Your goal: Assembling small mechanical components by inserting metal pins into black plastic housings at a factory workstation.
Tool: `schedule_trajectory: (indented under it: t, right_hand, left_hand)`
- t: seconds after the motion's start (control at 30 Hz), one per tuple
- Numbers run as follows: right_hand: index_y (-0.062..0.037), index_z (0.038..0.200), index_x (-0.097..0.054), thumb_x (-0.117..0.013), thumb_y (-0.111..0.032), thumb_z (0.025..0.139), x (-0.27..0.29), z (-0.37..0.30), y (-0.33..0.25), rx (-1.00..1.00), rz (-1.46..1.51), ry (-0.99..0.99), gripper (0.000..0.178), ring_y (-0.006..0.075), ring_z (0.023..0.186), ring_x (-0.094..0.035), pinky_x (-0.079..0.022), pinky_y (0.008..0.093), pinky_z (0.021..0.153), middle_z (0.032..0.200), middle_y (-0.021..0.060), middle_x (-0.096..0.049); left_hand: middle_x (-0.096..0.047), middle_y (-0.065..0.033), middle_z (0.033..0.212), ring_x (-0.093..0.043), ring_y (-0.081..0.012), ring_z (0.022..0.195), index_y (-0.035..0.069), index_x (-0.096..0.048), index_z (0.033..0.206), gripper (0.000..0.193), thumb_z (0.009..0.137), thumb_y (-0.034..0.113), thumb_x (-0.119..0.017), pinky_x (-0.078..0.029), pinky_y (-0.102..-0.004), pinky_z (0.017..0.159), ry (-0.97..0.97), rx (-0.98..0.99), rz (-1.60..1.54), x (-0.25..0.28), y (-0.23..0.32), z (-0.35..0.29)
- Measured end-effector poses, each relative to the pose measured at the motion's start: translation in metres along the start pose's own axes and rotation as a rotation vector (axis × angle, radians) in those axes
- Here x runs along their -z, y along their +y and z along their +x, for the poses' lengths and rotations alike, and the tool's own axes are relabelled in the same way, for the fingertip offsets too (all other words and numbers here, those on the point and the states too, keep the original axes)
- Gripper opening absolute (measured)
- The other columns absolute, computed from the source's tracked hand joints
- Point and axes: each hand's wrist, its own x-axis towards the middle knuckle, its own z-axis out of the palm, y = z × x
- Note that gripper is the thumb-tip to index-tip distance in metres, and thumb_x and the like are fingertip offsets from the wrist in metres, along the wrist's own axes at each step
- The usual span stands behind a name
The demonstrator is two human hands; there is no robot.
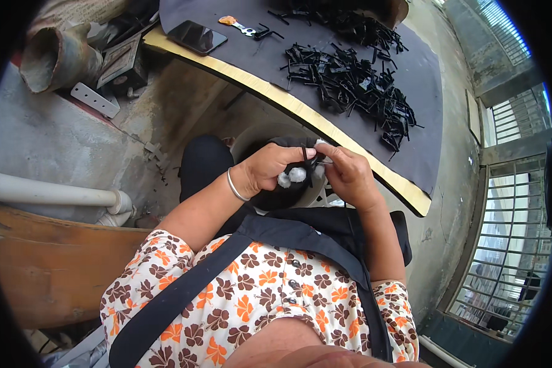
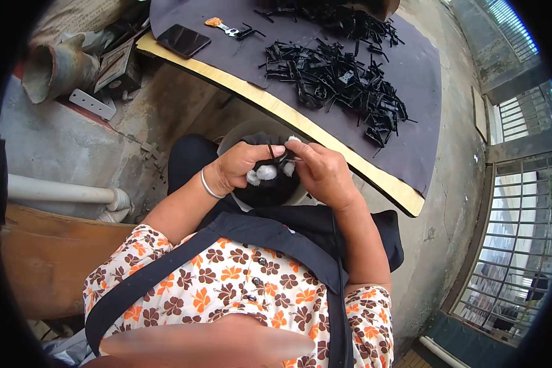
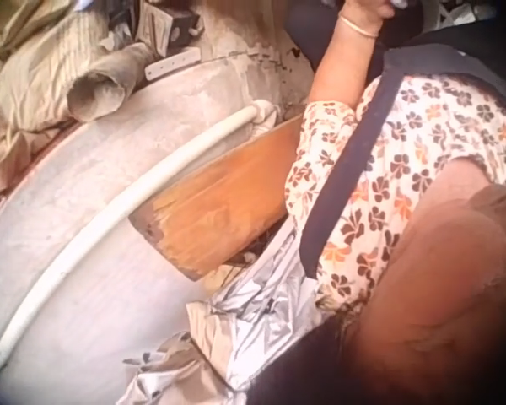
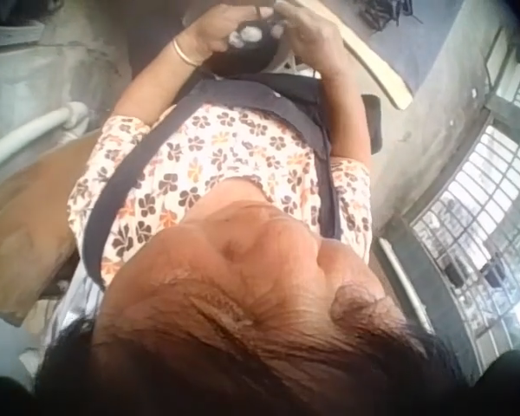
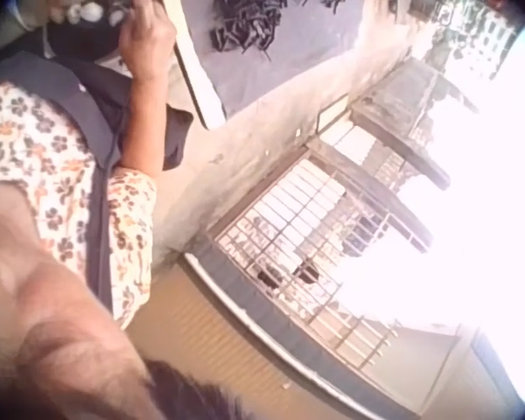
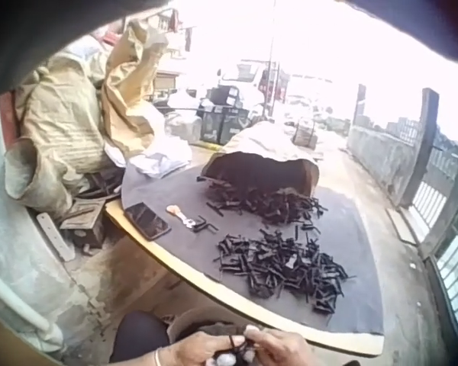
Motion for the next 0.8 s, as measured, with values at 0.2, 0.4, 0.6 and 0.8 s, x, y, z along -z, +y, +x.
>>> schedule_trajectory:
  t: [0.2,0.4,0.6,0.8]
  right_hand:
    - [-0.0018,0.085,-0.054,-0.067,-0.003,0.075,0.011,0.000,-0.017,-0.057,0.212,0.201,0.016,0.0058,0.051,-0.033,-0.029,0.0207,0.046,0.062,0.0001,-0.044]
    - [-0.0008,0.082,-0.051,-0.065,-0.002,0.078,0.013,-0.011,0.004,-0.225,0.516,0.290,0.015,0.0029,0.054,-0.035,-0.029,0.0181,0.048,0.065,-0.0024,-0.046]
    - [-0.0037,0.078,-0.051,-0.069,-0.004,0.075,0.012,-0.015,-0.001,-0.088,0.258,0.399,0.018,0.0044,0.053,-0.033,-0.028,0.0191,0.046,0.062,-0.0022,-0.041]
    - [-0.0024,0.076,-0.052,-0.060,-0.013,0.087,0.010,-0.018,0.011,-0.405,0.705,0.265,0.017,0.0025,0.060,-0.034,-0.030,0.0181,0.051,0.065,-0.0062,-0.042]
  left_hand:
    - [-0.061,-0.0029,0.088,-0.054,-0.0060,0.076,-0.003,-0.054,0.110,0.023,0.090,0.009,-0.051,-0.045,-0.0206,0.065,0.136,-0.612,0.804,-0.029,-0.012,0.010]
    - [-0.064,-0.0069,0.091,-0.058,-0.0116,0.079,-0.005,-0.054,0.108,0.023,0.088,0.006,-0.052,-0.048,-0.0250,0.072,0.136,-0.828,1.114,-0.045,-0.016,0.014]
    - [-0.063,-0.0128,0.094,-0.057,-0.0145,0.083,-0.007,-0.051,0.112,0.029,0.087,0.007,-0.052,-0.046,-0.0272,0.076,0.044,-0.727,1.066,-0.058,-0.011,0.015]
    - [-0.063,-0.0081,0.090,-0.056,-0.0098,0.071,-0.004,-0.055,0.110,0.027,0.086,0.005,-0.052,-0.046,-0.0234,0.067,-0.011,-0.863,1.243,-0.062,-0.008,0.007]
